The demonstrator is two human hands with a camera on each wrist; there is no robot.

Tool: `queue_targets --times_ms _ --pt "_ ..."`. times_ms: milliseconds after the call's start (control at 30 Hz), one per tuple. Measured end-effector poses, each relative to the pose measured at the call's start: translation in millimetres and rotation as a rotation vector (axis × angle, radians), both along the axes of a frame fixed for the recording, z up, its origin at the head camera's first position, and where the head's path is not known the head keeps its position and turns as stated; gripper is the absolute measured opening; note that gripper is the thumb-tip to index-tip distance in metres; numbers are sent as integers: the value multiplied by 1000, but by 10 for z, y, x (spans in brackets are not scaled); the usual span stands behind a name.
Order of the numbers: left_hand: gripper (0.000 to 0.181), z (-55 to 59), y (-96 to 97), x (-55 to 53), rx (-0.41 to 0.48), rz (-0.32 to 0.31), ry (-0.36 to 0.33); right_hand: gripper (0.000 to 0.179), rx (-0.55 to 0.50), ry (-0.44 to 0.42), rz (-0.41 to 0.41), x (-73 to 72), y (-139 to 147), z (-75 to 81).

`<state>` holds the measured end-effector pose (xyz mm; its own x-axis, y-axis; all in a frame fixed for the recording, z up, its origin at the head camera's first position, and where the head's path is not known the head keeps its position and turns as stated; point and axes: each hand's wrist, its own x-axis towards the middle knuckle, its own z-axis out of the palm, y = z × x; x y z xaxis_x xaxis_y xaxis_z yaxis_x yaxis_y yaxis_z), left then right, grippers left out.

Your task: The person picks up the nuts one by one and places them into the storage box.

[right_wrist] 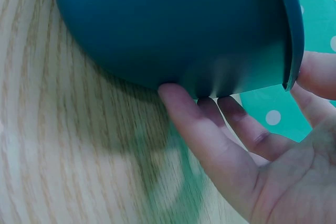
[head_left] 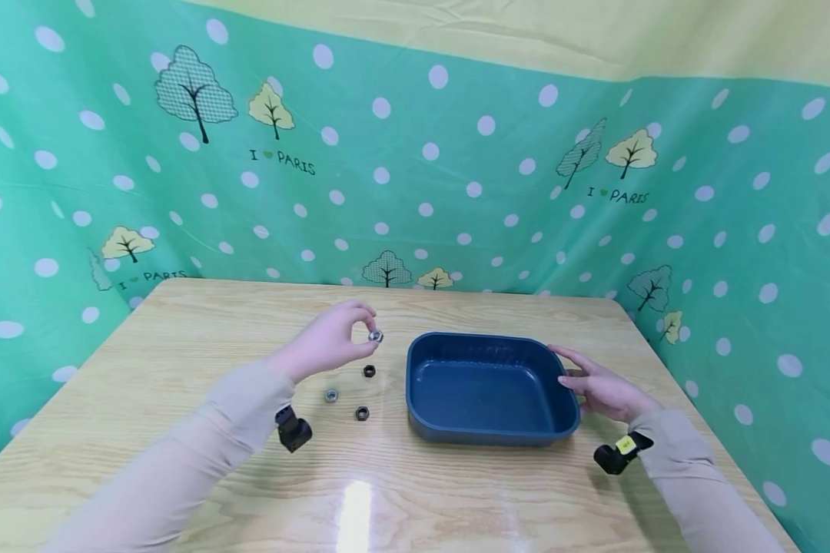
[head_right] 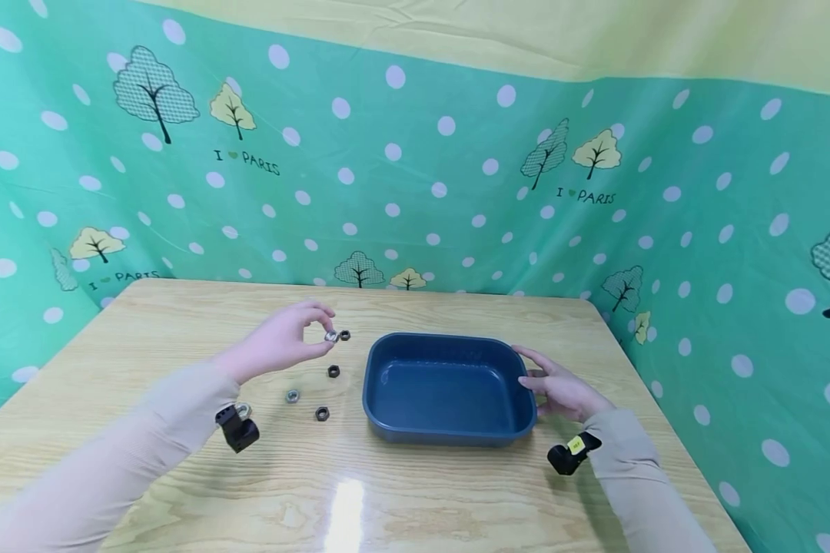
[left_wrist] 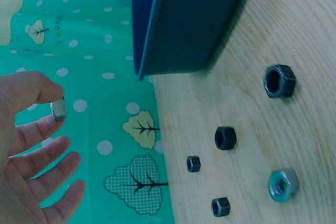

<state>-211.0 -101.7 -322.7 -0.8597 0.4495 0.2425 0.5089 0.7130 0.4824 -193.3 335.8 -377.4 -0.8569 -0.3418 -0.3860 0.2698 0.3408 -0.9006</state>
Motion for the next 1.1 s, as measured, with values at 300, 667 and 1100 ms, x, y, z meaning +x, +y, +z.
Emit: queue_targets --times_ms 300,667,1100 --pt "11 30 263 -113 13 -38 -1 69 4 -1 10 -11 14 5" --pt "11 142 580 -264 -29 -106 -1 68 0 -4 8 -13 -6 -18" --pt "13 117 1087 -370 -55 -173 15 68 -33 0 30 -1 48 -60"
